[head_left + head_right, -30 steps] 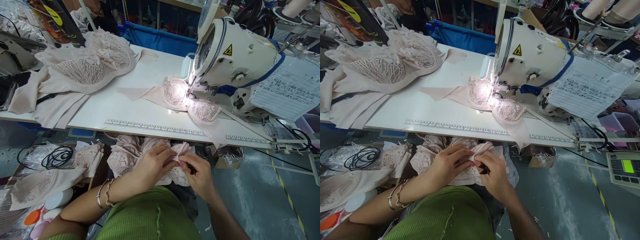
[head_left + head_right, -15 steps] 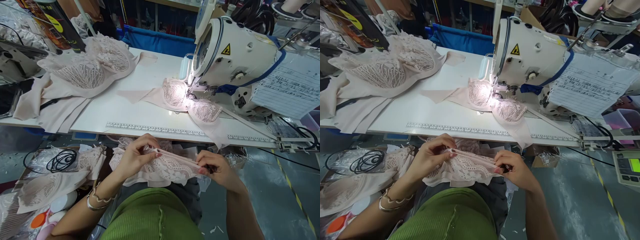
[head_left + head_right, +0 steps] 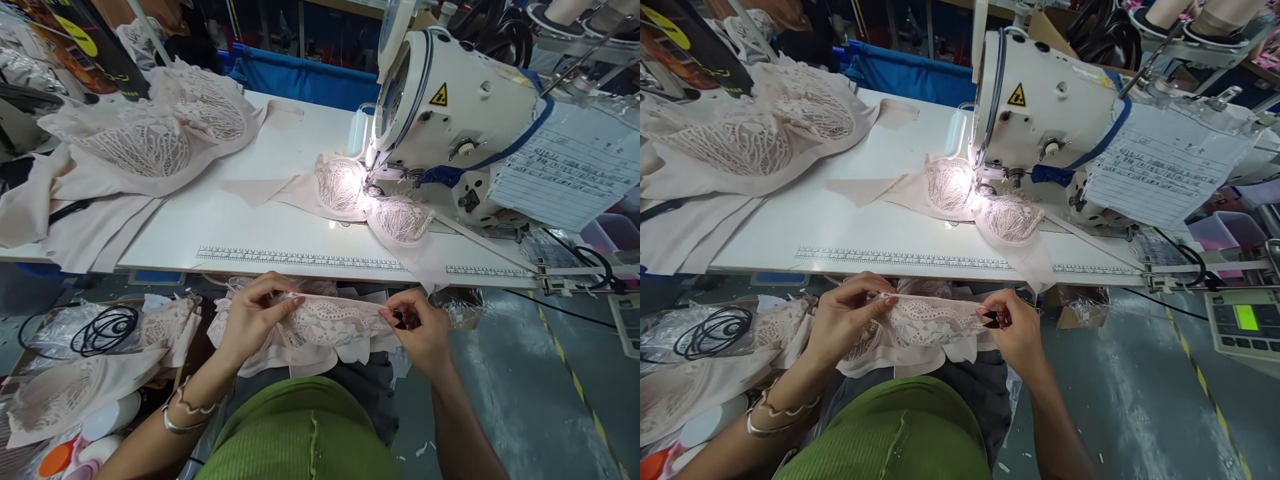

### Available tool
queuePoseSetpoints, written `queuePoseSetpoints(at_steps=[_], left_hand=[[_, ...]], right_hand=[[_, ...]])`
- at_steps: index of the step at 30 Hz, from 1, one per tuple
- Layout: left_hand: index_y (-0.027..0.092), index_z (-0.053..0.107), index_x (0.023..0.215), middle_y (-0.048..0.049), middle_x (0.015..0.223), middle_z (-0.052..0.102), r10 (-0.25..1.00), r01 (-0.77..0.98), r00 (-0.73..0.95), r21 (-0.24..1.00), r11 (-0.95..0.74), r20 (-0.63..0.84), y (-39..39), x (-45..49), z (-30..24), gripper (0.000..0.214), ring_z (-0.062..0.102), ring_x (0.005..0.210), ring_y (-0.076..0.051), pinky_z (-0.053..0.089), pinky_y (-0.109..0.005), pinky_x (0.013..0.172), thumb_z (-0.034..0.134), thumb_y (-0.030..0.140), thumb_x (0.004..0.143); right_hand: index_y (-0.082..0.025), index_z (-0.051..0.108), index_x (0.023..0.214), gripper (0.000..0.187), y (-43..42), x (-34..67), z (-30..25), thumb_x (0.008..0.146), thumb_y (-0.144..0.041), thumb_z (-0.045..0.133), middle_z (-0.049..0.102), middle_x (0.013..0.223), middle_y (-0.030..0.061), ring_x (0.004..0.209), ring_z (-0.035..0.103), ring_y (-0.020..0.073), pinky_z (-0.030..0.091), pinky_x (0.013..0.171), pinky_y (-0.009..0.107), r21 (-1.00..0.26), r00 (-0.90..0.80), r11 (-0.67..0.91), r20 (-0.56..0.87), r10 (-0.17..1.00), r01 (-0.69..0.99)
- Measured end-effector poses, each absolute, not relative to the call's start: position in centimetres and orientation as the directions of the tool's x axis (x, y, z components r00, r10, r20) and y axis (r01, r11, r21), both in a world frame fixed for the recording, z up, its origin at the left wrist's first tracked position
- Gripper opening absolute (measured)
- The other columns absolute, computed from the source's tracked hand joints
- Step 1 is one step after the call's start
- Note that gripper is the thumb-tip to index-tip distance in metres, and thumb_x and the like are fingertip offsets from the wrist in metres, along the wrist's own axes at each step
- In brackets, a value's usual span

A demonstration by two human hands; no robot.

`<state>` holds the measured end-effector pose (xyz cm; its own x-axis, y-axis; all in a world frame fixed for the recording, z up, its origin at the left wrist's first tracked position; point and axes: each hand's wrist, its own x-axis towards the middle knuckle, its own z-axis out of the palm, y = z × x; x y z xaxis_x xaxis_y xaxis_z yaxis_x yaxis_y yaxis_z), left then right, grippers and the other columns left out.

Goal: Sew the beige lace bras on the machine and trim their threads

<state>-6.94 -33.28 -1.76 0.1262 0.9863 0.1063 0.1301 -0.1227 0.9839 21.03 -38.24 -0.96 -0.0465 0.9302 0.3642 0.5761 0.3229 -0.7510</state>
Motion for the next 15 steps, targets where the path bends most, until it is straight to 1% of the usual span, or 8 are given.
queuePoseSetpoints(at_steps=[3, 4, 6, 8, 11, 13, 15], left_hand=[[0.021, 0.075, 0.078, -0.0026, 0.079, 0.071, 0.989, 0.122, 0.128, 0.988, -0.097, 0.081, -33.2, -6.9, -1.8, 0.005, 0.064, 0.075, -0.017, 0.052, -0.028, 0.067, 0.078, 0.024, 0.079], [0.021, 0.075, 0.077, -0.0025, 0.079, 0.071, 0.987, 0.111, 0.133, 0.988, -0.108, 0.093, -33.1, -6.8, -1.9, 0.004, 0.064, 0.075, -0.017, 0.051, -0.028, 0.067, 0.078, 0.023, 0.079], [0.022, 0.075, 0.077, -0.0019, 0.080, 0.070, 0.982, 0.079, 0.135, 0.987, -0.142, 0.131, -33.0, -6.7, -2.1, 0.004, 0.064, 0.076, -0.016, 0.051, -0.027, 0.067, 0.078, 0.020, 0.078], [0.023, 0.075, 0.077, -0.0016, 0.081, 0.070, 0.978, 0.044, 0.135, 0.985, -0.168, 0.161, -33.0, -6.6, -2.4, 0.006, 0.064, 0.079, -0.016, 0.051, -0.026, 0.068, 0.079, 0.018, 0.078], [0.022, 0.075, 0.078, -0.0018, 0.083, 0.070, 0.977, -0.016, 0.148, 0.988, -0.151, 0.152, -33.0, -6.7, -2.8, 0.008, 0.064, 0.081, -0.015, 0.051, -0.026, 0.071, 0.080, 0.017, 0.078], [0.021, 0.073, 0.076, -0.0012, 0.079, 0.068, 0.976, -0.071, 0.176, 0.991, -0.117, 0.127, -32.9, -7.0, -2.7, 0.009, 0.062, 0.076, -0.014, 0.050, -0.026, 0.068, 0.082, 0.019, 0.077], [0.019, 0.070, 0.074, -0.0002, 0.074, 0.064, 0.964, -0.097, 0.250, 0.993, -0.067, 0.089, -32.6, -7.5, -2.1, 0.014, 0.058, 0.071, -0.013, 0.047, -0.025, 0.066, 0.082, 0.023, 0.078]], right_hand=[[-0.023, 0.067, 0.100, 0.029, -37.8, 21.2, -0.7, 0.106, -0.050, 0.061, 0.060, 0.076, 0.0011, 0.057, 0.051, 0.0164, 0.040, 0.052, 0.026, -0.748, -0.041, 0.263, 0.302, 0.952, 0.610], [-0.023, 0.069, 0.098, 0.030, -37.7, 21.3, -0.6, 0.106, -0.051, 0.061, 0.060, 0.078, 0.0015, 0.058, 0.050, 0.0165, 0.040, 0.053, 0.027, -0.755, -0.045, 0.253, 0.285, 0.958, 0.605], [-0.022, 0.069, 0.089, 0.033, -37.4, 21.4, -0.2, 0.106, -0.049, 0.061, 0.059, 0.077, 0.0012, 0.057, 0.046, 0.0160, 0.038, 0.053, 0.027, -0.779, -0.058, 0.240, 0.255, 0.965, 0.579], [-0.022, 0.067, 0.082, 0.032, -37.1, 21.5, 0.2, 0.105, -0.044, 0.063, 0.056, 0.075, 0.0008, 0.057, 0.045, 0.0159, 0.035, 0.052, 0.027, -0.819, -0.072, 0.220, 0.215, 0.974, 0.530], [-0.021, 0.065, 0.079, 0.027, -37.0, 22.1, 1.1, 0.102, -0.036, 0.068, 0.054, 0.076, 0.0006, 0.057, 0.042, 0.0149, 0.031, 0.051, 0.027, -0.884, -0.131, 0.190, 0.148, 0.980, 0.428], [-0.021, 0.065, 0.080, 0.025, -36.9, 22.9, 1.9, 0.100, -0.033, 0.071, 0.054, 0.077, 0.0007, 0.056, 0.039, 0.0144, 0.030, 0.051, 0.028, -0.919, -0.202, 0.182, 0.115, 0.973, 0.349], [-0.022, 0.065, 0.081, 0.024, -36.7, 23.7, 2.9, 0.101, -0.034, 0.072, 0.055, 0.076, 0.0012, 0.058, 0.040, 0.0151, 0.030, 0.052, 0.028, -0.946, -0.288, 0.192, 0.113, 0.951, 0.261]])
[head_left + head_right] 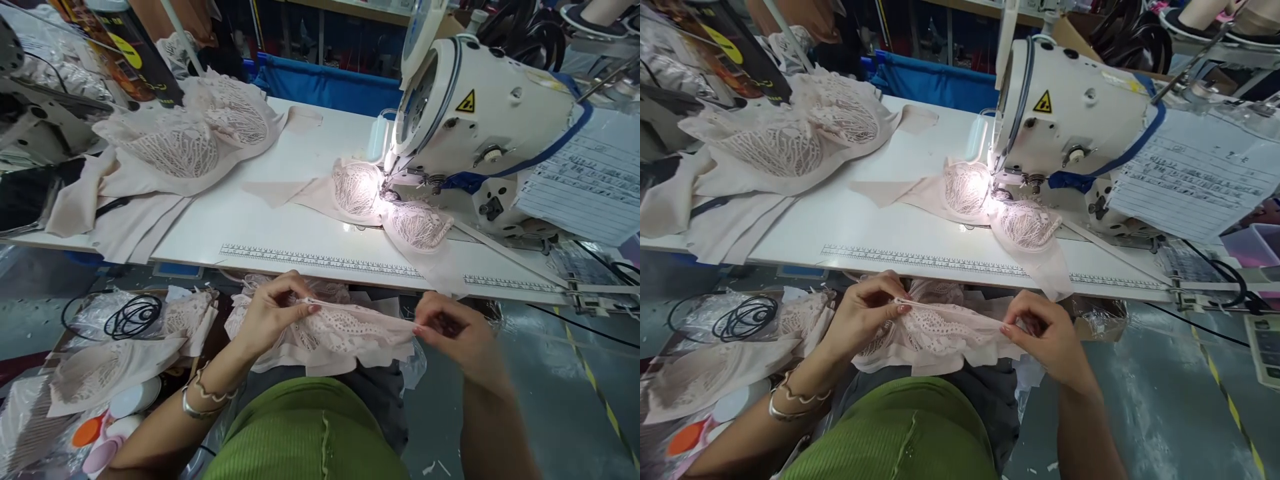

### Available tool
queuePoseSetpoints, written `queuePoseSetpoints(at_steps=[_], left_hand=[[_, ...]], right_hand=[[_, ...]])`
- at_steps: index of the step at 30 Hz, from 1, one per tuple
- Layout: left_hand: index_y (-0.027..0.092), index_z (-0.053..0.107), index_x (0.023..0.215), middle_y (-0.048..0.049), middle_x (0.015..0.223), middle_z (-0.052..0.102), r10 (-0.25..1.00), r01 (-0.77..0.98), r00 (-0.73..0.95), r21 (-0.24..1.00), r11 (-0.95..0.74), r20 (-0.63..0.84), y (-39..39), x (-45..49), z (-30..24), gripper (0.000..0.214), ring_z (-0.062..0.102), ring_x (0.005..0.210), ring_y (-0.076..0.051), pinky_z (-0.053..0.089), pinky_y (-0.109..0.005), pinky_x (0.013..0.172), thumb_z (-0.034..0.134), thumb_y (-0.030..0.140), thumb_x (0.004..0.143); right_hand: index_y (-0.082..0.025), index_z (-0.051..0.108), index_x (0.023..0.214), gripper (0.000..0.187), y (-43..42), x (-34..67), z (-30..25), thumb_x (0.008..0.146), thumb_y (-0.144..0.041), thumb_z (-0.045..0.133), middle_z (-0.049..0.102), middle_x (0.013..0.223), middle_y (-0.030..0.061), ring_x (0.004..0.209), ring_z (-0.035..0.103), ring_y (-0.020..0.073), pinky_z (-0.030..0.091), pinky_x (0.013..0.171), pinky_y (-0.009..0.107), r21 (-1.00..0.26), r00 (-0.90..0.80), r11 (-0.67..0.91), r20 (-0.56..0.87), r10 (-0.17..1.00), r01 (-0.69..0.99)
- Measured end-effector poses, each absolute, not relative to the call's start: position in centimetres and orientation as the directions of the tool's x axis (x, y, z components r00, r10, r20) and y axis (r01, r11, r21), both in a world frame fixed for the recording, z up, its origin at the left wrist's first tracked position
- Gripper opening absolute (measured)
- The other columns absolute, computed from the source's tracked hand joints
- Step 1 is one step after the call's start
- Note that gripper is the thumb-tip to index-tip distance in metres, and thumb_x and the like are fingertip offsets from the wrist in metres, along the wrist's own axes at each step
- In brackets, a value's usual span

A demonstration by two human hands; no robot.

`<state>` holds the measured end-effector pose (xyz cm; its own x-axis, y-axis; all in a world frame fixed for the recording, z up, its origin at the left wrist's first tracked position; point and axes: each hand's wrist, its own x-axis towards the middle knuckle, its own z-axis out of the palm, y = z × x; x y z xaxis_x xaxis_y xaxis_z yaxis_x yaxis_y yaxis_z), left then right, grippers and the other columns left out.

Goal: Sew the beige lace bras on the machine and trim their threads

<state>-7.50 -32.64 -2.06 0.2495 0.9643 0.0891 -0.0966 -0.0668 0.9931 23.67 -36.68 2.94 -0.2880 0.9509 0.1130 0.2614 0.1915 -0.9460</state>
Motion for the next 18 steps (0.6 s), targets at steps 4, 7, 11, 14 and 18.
queuePoseSetpoints(at_steps=[4, 7, 11, 14, 18], left_hand=[[0.018, 0.068, 0.090, -0.0024, 0.090, 0.066, 0.784, 0.091, 0.620, 0.995, -0.029, -0.034, -31.7, -7.8, 0.3, 0.020, 0.061, 0.084, -0.015, 0.048, -0.026, 0.077, 0.081, 0.030, 0.080], [0.022, 0.061, 0.122, -0.0080, 0.123, 0.064, 0.594, 0.146, 0.805, 0.965, -0.219, 0.013, -31.5, -6.3, 1.7, 0.053, 0.060, 0.111, -0.021, 0.046, -0.030, 0.094, 0.085, 0.033, 0.076], [0.017, 0.063, 0.091, -0.0044, 0.092, 0.064, 0.601, 0.028, 0.770, 0.930, -0.365, 0.213, -32.3, -3.0, 1.7, 0.010, 0.059, 0.087, -0.015, 0.044, -0.024, 0.077, 0.064, 0.026, 0.095], [0.017, 0.060, 0.075, 0.0002, 0.073, 0.056, 0.680, -0.011, 0.692, 0.947, -0.322, 0.240, -32.5, -2.0, 1.2, 0.021, 0.053, 0.072, -0.012, 0.039, -0.023, 0.067, 0.060, 0.021, 0.096], [0.016, 0.061, 0.073, 0.0007, 0.070, 0.053, 0.716, -0.014, 0.674, 0.973, -0.230, 0.179, -32.1, -2.3, 1.0, 0.024, 0.049, 0.069, -0.012, 0.037, -0.023, 0.065, 0.060, 0.022, 0.095]], right_hand=[[-0.022, 0.065, 0.082, 0.019, -36.0, 23.4, 5.0, 0.100, -0.027, 0.071, 0.057, 0.076, 0.0010, 0.061, 0.045, 0.0165, 0.033, 0.055, 0.028, -0.957, -0.419, 0.220, 0.124, 0.899, 0.188], [-0.021, 0.065, 0.082, 0.014, -35.6, 21.2, 5.8, 0.095, -0.017, 0.068, 0.059, 0.079, 0.0007, 0.064, 0.050, 0.0152, 0.034, 0.056, 0.026, -0.921, -0.460, 0.234, 0.069, 0.885, 0.312], [-0.020, 0.062, 0.081, 0.013, -35.6, 18.7, 5.0, 0.093, -0.017, 0.063, 0.058, 0.080, -0.0002, 0.065, 0.050, 0.0143, 0.034, 0.057, 0.024, -0.869, -0.465, 0.286, 0.074, 0.882, 0.404], [-0.022, 0.059, 0.091, 0.009, -35.9, 19.2, 3.9, 0.095, -0.023, 0.067, 0.056, 0.080, -0.0021, 0.058, 0.043, 0.0126, 0.032, 0.053, 0.023, -0.874, -0.416, 0.263, 0.077, 0.906, 0.410], [-0.023, 0.055, 0.097, 0.018, -36.1, 21.0, 3.0, 0.097, -0.031, 0.071, 0.059, 0.086, 0.0000, 0.054, 0.040, 0.0121, 0.030, 0.049, 0.023, -0.908, -0.376, 0.213, 0.067, 0.924, 0.360]])
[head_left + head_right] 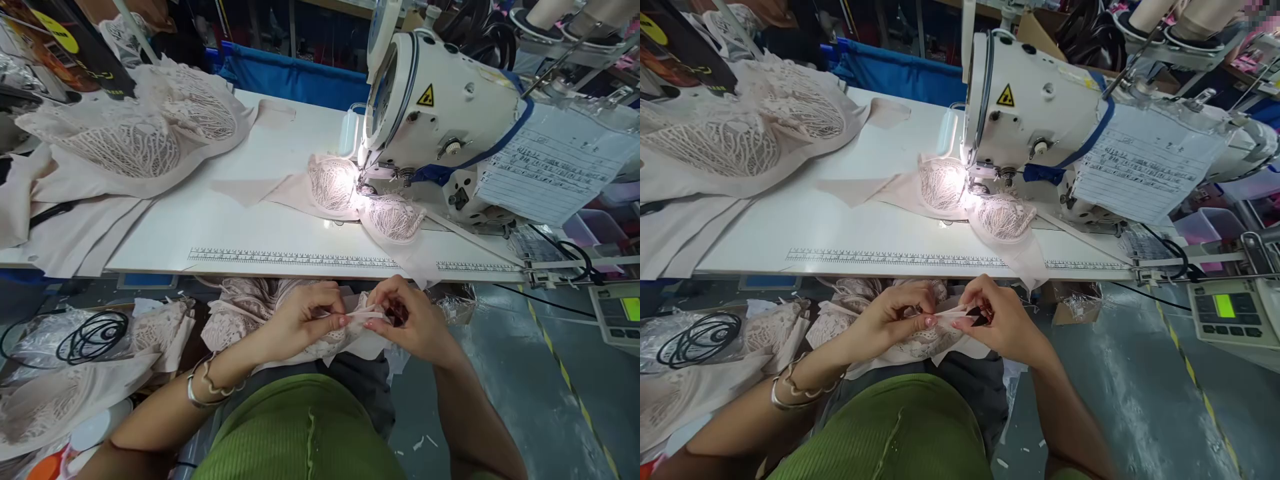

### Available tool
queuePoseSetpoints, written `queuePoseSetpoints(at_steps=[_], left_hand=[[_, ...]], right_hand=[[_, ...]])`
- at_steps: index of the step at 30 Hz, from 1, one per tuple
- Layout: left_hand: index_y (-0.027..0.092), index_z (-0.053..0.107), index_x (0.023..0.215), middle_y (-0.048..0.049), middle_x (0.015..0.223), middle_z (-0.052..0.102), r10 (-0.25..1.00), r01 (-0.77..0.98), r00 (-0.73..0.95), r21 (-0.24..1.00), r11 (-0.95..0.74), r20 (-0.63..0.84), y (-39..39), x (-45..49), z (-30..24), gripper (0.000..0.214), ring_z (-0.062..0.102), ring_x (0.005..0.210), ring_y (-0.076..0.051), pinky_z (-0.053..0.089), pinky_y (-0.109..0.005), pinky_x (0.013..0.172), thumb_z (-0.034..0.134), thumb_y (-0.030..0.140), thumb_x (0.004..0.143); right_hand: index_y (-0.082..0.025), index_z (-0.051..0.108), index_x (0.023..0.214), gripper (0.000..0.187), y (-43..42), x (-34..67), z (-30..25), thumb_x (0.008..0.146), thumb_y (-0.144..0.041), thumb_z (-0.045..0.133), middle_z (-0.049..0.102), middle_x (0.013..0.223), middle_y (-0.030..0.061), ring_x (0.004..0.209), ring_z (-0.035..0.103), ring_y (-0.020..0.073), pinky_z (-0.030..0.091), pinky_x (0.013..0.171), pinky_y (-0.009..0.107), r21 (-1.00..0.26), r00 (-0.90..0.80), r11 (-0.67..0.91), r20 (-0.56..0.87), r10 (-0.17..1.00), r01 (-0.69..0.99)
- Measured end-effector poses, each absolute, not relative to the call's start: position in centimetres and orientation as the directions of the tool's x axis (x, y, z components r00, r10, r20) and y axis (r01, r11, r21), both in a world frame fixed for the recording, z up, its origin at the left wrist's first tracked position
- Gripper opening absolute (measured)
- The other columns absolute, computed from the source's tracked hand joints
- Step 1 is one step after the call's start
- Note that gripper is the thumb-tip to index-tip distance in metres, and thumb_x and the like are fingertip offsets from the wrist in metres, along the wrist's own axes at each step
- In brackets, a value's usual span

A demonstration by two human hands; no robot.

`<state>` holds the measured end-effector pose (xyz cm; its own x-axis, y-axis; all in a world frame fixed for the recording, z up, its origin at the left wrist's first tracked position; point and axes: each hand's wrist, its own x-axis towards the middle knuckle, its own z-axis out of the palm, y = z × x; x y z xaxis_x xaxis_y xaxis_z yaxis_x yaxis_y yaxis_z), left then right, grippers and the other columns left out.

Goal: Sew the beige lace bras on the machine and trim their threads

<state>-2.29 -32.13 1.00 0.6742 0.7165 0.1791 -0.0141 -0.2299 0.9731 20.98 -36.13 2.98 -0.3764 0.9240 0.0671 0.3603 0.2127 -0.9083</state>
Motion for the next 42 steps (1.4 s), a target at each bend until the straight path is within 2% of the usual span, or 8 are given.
queuePoseSetpoints(at_steps=[5, 10, 22, 25, 29, 32, 37, 42], left_hand=[[0.016, 0.063, 0.073, -0.0006, 0.075, 0.052, 0.735, -0.005, 0.664, 0.984, -0.178, 0.137, -31.8, -2.5, 0.7, 0.024, 0.050, 0.069, -0.011, 0.038, -0.024, 0.064, 0.061, 0.025, 0.095], [0.016, 0.062, 0.074, -0.0072, 0.097, 0.063, 0.726, -0.055, 0.672, 0.988, -0.145, 0.144, -31.8, -2.2, 0.8, 0.022, 0.060, 0.091, -0.015, 0.046, -0.024, 0.079, 0.062, 0.026, 0.094], [0.017, 0.044, 0.064, -0.0045, 0.090, 0.068, 0.757, 0.023, 0.651, 0.998, 0.056, -0.057, -32.3, -1.4, 0.8, 0.030, 0.054, 0.070, -0.009, 0.044, -0.021, 0.064, 0.060, 0.030, 0.087], [0.019, 0.049, 0.078, -0.0038, 0.092, 0.069, 0.773, 0.049, 0.631, 0.998, 0.032, -0.056, -32.2, -1.1, 1.4, 0.019, 0.057, 0.070, -0.010, 0.045, -0.021, 0.063, 0.065, 0.028, 0.082], [0.020, 0.061, 0.107, -0.0049, 0.090, 0.075, 0.766, 0.168, 0.638, 0.985, -0.033, -0.083, -32.3, -0.5, 2.0, 0.031, 0.066, 0.073, -0.015, 0.048, -0.024, 0.063, 0.071, 0.036, 0.083], [0.019, 0.073, 0.089, -0.0043, 0.079, 0.076, 0.806, 0.238, 0.587, 0.967, -0.092, -0.068, -32.6, 0.1, 1.9, 0.019, 0.066, 0.068, -0.016, 0.045, -0.024, 0.062, 0.067, 0.037, 0.087], [0.015, 0.075, 0.079, -0.0046, 0.070, 0.073, 0.841, 0.182, 0.533, 0.983, -0.008, -0.092, -32.7, 0.5, 1.6, 0.026, 0.059, 0.060, -0.013, 0.040, -0.022, 0.056, 0.066, 0.038, 0.086], [0.013, 0.076, 0.077, -0.0061, 0.068, 0.068, 0.823, 0.064, 0.541, 0.984, 0.167, -0.175, -32.4, 0.6, 1.3, 0.030, 0.053, 0.060, -0.012, 0.039, -0.022, 0.054, 0.070, 0.041, 0.083]], right_hand=[[-0.021, 0.060, 0.089, 0.018, -35.8, 21.5, 2.8, 0.102, -0.031, 0.066, 0.061, 0.090, 0.0026, 0.059, 0.045, 0.0131, 0.036, 0.054, 0.024, -0.914, -0.419, 0.288, 0.152, 0.895, 0.284], [-0.020, 0.061, 0.086, 0.017, -36.0, 21.2, 2.6, 0.102, -0.026, 0.063, 0.062, 0.091, 0.0026, 0.053, 0.044, 0.0106, 0.034, 0.049, 0.024, -0.947, -0.282, 0.222, 0.153, 0.947, 0.231], [-0.021, 0.053, 0.090, 0.013, -36.8, 20.1, 2.7, 0.095, -0.021, 0.064, 0.058, 0.079, -0.0001, 0.055, 0.044, 0.0118, 0.034, 0.050, 0.021, -0.941, -0.134, 0.211, 0.180, 0.974, 0.265], [-0.021, 0.052, 0.094, 0.012, -37.0, 19.9, 2.9, 0.095, -0.020, 0.064, 0.055, 0.077, -0.0018, 0.056, 0.045, 0.0118, 0.034, 0.051, 0.021, -0.943, -0.132, 0.184, 0.152, 0.979, 0.277], [-0.022, 0.051, 0.096, 0.015, -37.4, 19.6, 3.0, 0.094, -0.020, 0.066, 0.054, 0.075, -0.0037, 0.057, 0.047, 0.0112, 0.036, 0.052, 0.019, -0.949, -0.175, 0.169, 0.125, 0.977, 0.265], [-0.023, 0.052, 0.095, 0.019, -37.5, 19.5, 3.0, 0.095, -0.024, 0.070, 0.056, 0.077, -0.0030, 0.059, 0.051, 0.0117, 0.039, 0.053, 0.018, -0.944, -0.174, 0.160, 0.113, 0.978, 0.289], [-0.020, 0.062, 0.096, 0.030, -37.2, 20.3, 3.2, 0.105, -0.049, 0.064, 0.062, 0.079, 0.0024, 0.060, 0.056, 0.0152, 0.043, 0.054, 0.023, -0.915, -0.108, 0.166, 0.136, 0.985, 0.367], [-0.019, 0.061, 0.086, 0.051, -36.9, 21.2, 3.0, 0.111, -0.062, 0.047, 0.049, 0.060, -0.0020, 0.046, 0.040, 0.0125, 0.032, 0.047, 0.025, -0.940, -0.115, 0.154, 0.124, 0.986, 0.306]])
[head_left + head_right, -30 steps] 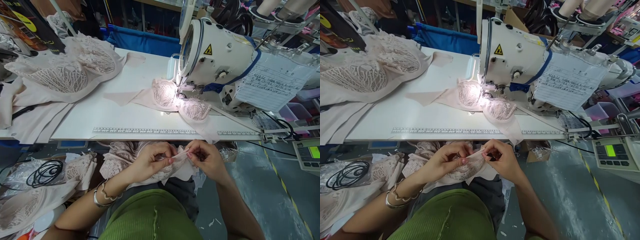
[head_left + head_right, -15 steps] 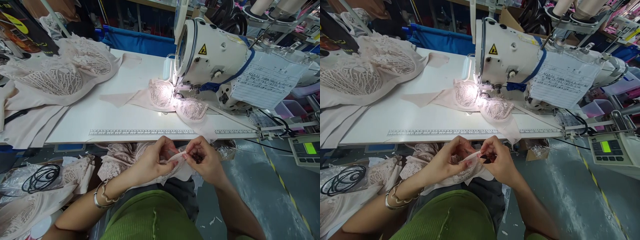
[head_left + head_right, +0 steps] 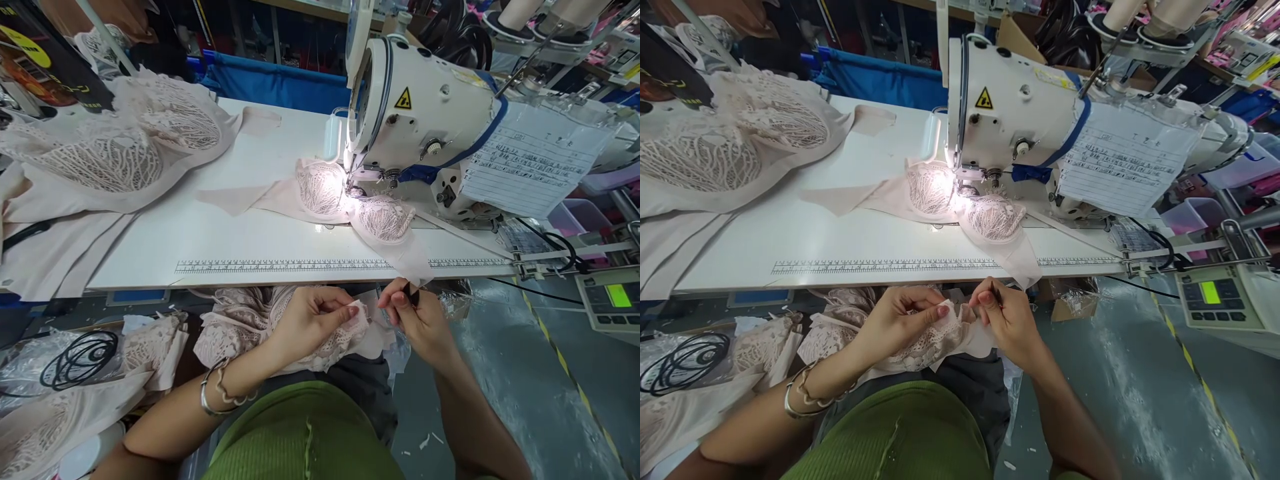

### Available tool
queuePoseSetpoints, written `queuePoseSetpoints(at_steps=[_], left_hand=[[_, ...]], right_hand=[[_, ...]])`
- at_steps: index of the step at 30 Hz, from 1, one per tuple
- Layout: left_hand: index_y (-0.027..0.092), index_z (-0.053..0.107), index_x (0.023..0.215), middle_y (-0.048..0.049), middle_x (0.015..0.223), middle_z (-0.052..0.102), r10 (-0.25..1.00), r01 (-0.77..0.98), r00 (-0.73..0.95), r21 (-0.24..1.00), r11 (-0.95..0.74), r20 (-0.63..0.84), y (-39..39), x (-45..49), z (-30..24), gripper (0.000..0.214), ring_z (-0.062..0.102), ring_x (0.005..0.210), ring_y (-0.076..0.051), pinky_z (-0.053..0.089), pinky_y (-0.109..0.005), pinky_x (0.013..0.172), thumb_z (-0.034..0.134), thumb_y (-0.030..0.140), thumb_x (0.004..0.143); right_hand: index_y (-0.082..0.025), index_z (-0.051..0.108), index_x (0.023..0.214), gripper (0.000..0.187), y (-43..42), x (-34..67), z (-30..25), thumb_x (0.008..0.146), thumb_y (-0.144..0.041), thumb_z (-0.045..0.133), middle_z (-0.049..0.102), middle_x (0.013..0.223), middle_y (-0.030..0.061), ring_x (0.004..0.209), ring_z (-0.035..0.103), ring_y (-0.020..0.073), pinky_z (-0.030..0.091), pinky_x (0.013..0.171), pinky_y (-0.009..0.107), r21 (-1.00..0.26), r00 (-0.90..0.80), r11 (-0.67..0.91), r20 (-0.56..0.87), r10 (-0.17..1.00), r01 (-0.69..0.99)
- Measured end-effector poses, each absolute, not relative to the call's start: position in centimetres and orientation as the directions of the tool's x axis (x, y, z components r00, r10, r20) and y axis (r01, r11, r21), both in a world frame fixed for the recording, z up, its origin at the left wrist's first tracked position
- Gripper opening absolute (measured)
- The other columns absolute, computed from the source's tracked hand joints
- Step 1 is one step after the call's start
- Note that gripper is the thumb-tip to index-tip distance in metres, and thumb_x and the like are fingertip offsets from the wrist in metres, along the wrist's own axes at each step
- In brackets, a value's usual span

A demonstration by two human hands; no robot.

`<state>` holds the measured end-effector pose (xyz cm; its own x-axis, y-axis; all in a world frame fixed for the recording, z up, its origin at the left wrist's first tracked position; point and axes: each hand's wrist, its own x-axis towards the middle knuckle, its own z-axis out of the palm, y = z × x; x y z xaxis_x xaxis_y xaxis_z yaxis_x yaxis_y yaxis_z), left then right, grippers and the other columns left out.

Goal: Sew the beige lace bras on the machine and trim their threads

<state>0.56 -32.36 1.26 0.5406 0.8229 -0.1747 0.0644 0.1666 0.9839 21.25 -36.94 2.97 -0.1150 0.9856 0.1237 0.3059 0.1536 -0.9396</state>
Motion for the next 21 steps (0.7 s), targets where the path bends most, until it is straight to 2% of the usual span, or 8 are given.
queuePoseSetpoints(at_steps=[2, 4, 7, 9, 13, 21], left_hand=[[0.013, 0.078, 0.080, -0.0064, 0.068, 0.068, 0.816, 0.049, 0.545, 0.979, 0.198, -0.193, -32.3, 0.6, 1.1, 0.030, 0.053, 0.060, -0.012, 0.040, -0.023, 0.055, 0.071, 0.042, 0.082], [0.013, 0.079, 0.082, -0.0075, 0.071, 0.070, 0.810, 0.036, 0.549, 0.974, 0.224, -0.207, -32.3, 0.6, 1.0, 0.031, 0.055, 0.063, -0.014, 0.041, -0.024, 0.056, 0.072, 0.043, 0.081], [0.013, 0.079, 0.081, -0.0082, 0.073, 0.071, 0.804, 0.038, 0.556, 0.972, 0.231, -0.213, -32.2, 0.6, 1.1, 0.031, 0.056, 0.065, -0.015, 0.043, -0.025, 0.058, 0.072, 0.043, 0.080], [0.013, 0.079, 0.080, -0.0075, 0.072, 0.071, 0.804, 0.042, 0.558, 0.974, 0.222, -0.207, -32.2, 0.5, 1.1, 0.030, 0.056, 0.064, -0.014, 0.043, -0.024, 0.058, 0.072, 0.043, 0.080], [0.013, 0.079, 0.079, -0.0072, 0.073, 0.072, 0.807, 0.040, 0.561, 0.980, 0.197, -0.185, -32.0, 0.6, 1.2, 0.026, 0.056, 0.065, -0.014, 0.043, -0.024, 0.059, 0.071, 0.038, 0.080], [0.014, 0.078, 0.076, -0.0076, 0.072, 0.071, 0.812, 0.089, 0.553, 0.982, 0.165, -0.186, -32.0, 0.5, 1.2, 0.026, 0.058, 0.066, -0.015, 0.044, -0.025, 0.059, 0.069, 0.039, 0.080]], right_hand=[[-0.019, 0.061, 0.088, 0.059, -36.9, 21.4, 3.0, 0.108, -0.071, 0.042, 0.044, 0.062, -0.0027, 0.049, 0.036, 0.0133, 0.028, 0.049, 0.026, -0.935, -0.167, 0.146, 0.095, 0.981, 0.325], [-0.018, 0.064, 0.092, 0.063, -36.7, 21.3, 3.1, 0.108, -0.073, 0.037, 0.047, 0.069, 0.0000, 0.057, 0.041, 0.0157, 0.032, 0.054, 0.027, -0.933, -0.221, 0.128, 0.055, 0.974, 0.335], [-0.018, 0.066, 0.100, 0.050, -36.5, 21.1, 3.2, 0.110, -0.063, 0.045, 0.054, 0.076, 0.0023, 0.068, 0.052, 0.0188, 0.038, 0.061, 0.027, -0.954, -0.287, 0.057, -0.032, 0.957, 0.295], [-0.019, 0.063, 0.104, 0.042, -36.4, 20.9, 3.0, 0.108, -0.059, 0.054, 0.058, 0.076, 0.0017, 0.068, 0.054, 0.0186, 0.040, 0.060, 0.026, -0.967, -0.312, 0.016, -0.067, 0.948, 0.254], [-0.020, 0.058, 0.102, 0.036, -36.4, 20.4, 2.6, 0.106, -0.056, 0.059, 0.061, 0.079, 0.0017, 0.068, 0.055, 0.0176, 0.042, 0.060, 0.025, -0.979, -0.297, 0.007, -0.056, 0.953, 0.204], [-0.021, 0.056, 0.097, 0.041, -36.5, 19.9, 2.5, 0.104, -0.062, 0.059, 0.054, 0.067, -0.0014, 0.056, 0.046, 0.0156, 0.033, 0.052, 0.025, -0.966, -0.207, -0.010, -0.066, 0.976, 0.260]])
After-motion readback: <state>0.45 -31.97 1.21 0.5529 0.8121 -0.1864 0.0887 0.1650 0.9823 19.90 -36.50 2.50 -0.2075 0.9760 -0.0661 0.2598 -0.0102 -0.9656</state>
